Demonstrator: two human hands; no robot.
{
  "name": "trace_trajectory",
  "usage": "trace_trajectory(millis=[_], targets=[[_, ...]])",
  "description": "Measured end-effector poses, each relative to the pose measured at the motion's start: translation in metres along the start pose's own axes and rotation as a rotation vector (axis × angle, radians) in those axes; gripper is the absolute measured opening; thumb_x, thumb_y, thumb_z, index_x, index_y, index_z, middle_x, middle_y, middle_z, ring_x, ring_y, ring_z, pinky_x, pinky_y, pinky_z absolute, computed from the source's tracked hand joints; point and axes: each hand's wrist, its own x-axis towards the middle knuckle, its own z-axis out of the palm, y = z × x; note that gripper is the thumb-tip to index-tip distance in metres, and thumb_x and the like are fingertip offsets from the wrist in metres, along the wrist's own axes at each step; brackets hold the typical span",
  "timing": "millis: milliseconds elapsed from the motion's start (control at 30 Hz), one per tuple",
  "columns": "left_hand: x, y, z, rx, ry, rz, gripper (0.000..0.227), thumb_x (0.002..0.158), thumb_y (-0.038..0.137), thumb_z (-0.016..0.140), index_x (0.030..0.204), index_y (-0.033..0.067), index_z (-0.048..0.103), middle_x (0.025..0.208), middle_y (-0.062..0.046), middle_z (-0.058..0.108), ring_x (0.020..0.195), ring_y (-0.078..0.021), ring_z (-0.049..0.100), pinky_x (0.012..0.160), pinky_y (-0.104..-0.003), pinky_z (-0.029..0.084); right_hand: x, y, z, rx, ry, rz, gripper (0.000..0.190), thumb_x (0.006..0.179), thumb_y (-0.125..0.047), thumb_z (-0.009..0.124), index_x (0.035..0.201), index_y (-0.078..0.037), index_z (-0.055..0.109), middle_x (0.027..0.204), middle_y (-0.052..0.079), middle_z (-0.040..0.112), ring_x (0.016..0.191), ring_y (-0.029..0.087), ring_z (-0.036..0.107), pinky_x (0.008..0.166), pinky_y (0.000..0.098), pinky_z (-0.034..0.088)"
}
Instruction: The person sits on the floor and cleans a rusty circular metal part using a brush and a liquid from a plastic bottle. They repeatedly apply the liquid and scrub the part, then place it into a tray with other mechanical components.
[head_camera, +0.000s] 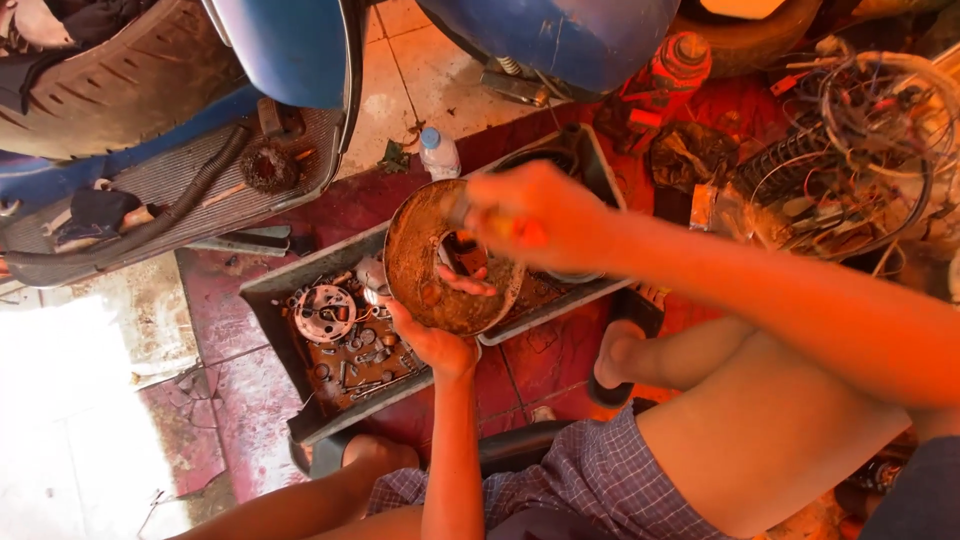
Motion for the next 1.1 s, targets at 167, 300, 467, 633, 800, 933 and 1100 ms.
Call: trace_trajectory(millis=[167, 300, 467, 633, 800, 933, 1100], targets=[[0.007, -0.022, -0.038, 0.026, 0.333, 0.102, 0.072, 0.101, 0.060, 0.045, 0.129, -0.0029, 0.064, 0.125, -0.024, 0.067, 0.114, -0.0361, 0.066, 0.113, -0.052, 0.049, -0.006, -0.028, 0.028, 0.219, -0.169, -0.108, 0.013, 0.091, -0.001, 0.064, 0.083, -0.010, 0.062, 0.071, 0.005, 0.064, 0.065, 0.021, 0.068, 0.066, 0.0312, 0.056], [-0.008, 0.001, 0.024, -0.046, 0.219, -0.046, 0.076, 0.100, 0.064, 0.049, 0.132, -0.0025, 0.065, 0.123, -0.021, 0.069, 0.108, -0.0333, 0.069, 0.104, -0.052, 0.053, -0.004, -0.013, 0.013, -0.040, -0.064, -0.097, 0.013, 0.095, -0.002, 0.065, 0.084, -0.007, 0.059, 0.070, 0.007, 0.060, 0.062, 0.022, 0.065, 0.062, 0.0297, 0.055], [0.007, 0.000, -0.010, 0.043, 0.165, -0.104, 0.073, 0.100, 0.064, 0.044, 0.134, 0.0013, 0.062, 0.122, -0.022, 0.068, 0.111, -0.0324, 0.069, 0.105, -0.050, 0.054, -0.012, -0.014, 0.033, 0.216, -0.206, -0.134, 0.015, 0.096, -0.016, 0.063, 0.083, -0.010, 0.058, 0.069, 0.002, 0.058, 0.064, 0.018, 0.065, 0.063, 0.0286, 0.055], [-0.001, 0.008, 0.008, 0.054, 0.141, -0.192, 0.074, 0.100, 0.063, 0.045, 0.139, 0.0030, 0.061, 0.132, -0.023, 0.066, 0.117, -0.0371, 0.067, 0.107, -0.055, 0.052, -0.011, -0.014, 0.022, -0.137, -0.003, -0.122, 0.014, 0.097, -0.007, 0.065, 0.085, -0.009, 0.058, 0.068, 0.002, 0.059, 0.058, 0.017, 0.065, 0.056, 0.0260, 0.052], [0.001, -0.005, -0.029, 0.073, 0.328, -0.283, 0.065, 0.094, 0.056, 0.062, 0.130, 0.0030, 0.070, 0.120, -0.018, 0.074, 0.108, -0.0265, 0.072, 0.100, -0.043, 0.057, -0.017, -0.013, 0.027, 0.020, -0.281, -0.118, 0.020, 0.090, -0.027, 0.073, 0.088, -0.012, 0.060, 0.076, 0.001, 0.064, 0.075, 0.019, 0.068, 0.074, 0.0323, 0.059], [-0.009, -0.004, -0.018, 0.033, 0.287, -0.299, 0.068, 0.096, 0.054, 0.058, 0.136, -0.0007, 0.065, 0.133, -0.020, 0.067, 0.124, -0.0367, 0.065, 0.109, -0.051, 0.050, -0.016, -0.027, 0.029, -0.297, -0.223, -0.185, 0.013, 0.091, -0.015, 0.074, 0.091, -0.012, 0.061, 0.076, 0.001, 0.062, 0.075, 0.020, 0.067, 0.073, 0.0309, 0.057], [0.001, 0.012, -0.013, 0.137, 0.217, -0.339, 0.068, 0.097, 0.060, 0.052, 0.127, 0.0016, 0.071, 0.119, -0.025, 0.074, 0.105, -0.0348, 0.073, 0.107, -0.049, 0.053, -0.022, -0.025, 0.031, -0.195, -0.361, -0.169, 0.012, 0.088, -0.004, 0.071, 0.087, -0.006, 0.059, 0.076, 0.009, 0.066, 0.074, 0.026, 0.070, 0.072, 0.0397, 0.058]])
